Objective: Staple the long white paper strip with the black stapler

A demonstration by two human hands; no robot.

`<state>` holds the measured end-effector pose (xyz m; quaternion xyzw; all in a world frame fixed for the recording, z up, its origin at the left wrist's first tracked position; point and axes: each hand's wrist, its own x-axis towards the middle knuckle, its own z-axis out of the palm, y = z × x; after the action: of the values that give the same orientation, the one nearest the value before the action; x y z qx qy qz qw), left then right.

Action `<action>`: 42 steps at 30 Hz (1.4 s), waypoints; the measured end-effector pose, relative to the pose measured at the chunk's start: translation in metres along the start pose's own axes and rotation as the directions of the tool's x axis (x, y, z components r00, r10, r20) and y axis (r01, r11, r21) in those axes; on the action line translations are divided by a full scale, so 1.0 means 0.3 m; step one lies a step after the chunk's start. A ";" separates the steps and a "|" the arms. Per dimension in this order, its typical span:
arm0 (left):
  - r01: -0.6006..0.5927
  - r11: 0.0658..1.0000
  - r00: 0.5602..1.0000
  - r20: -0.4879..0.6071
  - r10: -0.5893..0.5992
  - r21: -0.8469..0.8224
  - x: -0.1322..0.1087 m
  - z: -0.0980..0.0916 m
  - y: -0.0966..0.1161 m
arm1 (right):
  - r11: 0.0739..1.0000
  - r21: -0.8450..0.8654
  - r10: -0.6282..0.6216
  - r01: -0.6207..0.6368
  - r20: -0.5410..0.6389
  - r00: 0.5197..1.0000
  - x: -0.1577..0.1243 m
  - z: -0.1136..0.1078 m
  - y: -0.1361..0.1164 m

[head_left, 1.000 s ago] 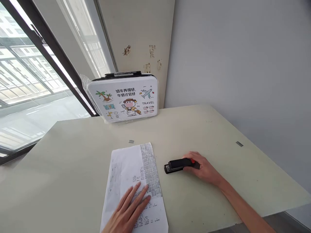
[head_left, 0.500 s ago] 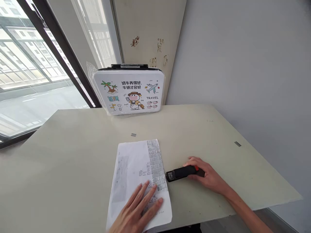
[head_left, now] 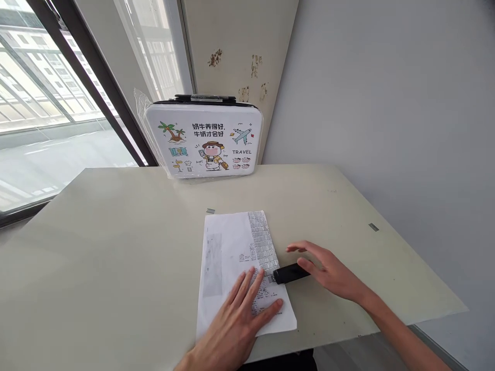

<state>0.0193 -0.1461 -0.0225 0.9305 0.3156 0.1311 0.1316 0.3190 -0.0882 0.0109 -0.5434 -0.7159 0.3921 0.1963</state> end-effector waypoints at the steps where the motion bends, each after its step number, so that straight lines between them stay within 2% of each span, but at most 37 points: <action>1: -0.003 1.000 1.000 -0.004 0.003 -0.008 0.007 0.006 0.002 | 1.000 -0.018 0.011 -0.011 -0.025 1.000 0.010 0.008 -0.015; 5: -0.001 0.999 1.000 -0.016 0.000 -0.036 0.021 0.024 0.007 | 0.991 -0.129 -0.051 0.040 -0.082 0.995 0.057 0.055 -0.079; 9: 0.012 0.998 1.000 -0.015 -0.013 -0.061 0.020 0.029 0.009 | 0.964 -0.247 -0.127 0.103 -0.084 0.988 0.099 0.112 -0.129; 14: 0.015 0.996 1.000 0.000 -0.015 -0.085 0.020 0.027 0.013 | 0.945 -0.319 -0.078 0.069 -0.017 0.997 0.120 0.156 -0.145; 23: 0.021 0.996 0.999 -0.025 -0.023 -0.084 0.025 0.028 0.020 | 0.940 -0.340 -0.013 -0.001 -0.039 0.999 0.124 0.180 -0.142; 42: 0.016 0.996 1.000 -0.011 -0.017 -0.084 0.024 0.028 0.020 | 0.897 -0.441 -0.016 -0.015 -0.066 0.998 0.129 0.208 -0.138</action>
<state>0.0310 -0.1476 -0.0272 0.9208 0.3183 0.1486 0.1697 0.2363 -0.0780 -0.0011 -0.5864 -0.7792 0.2011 0.0924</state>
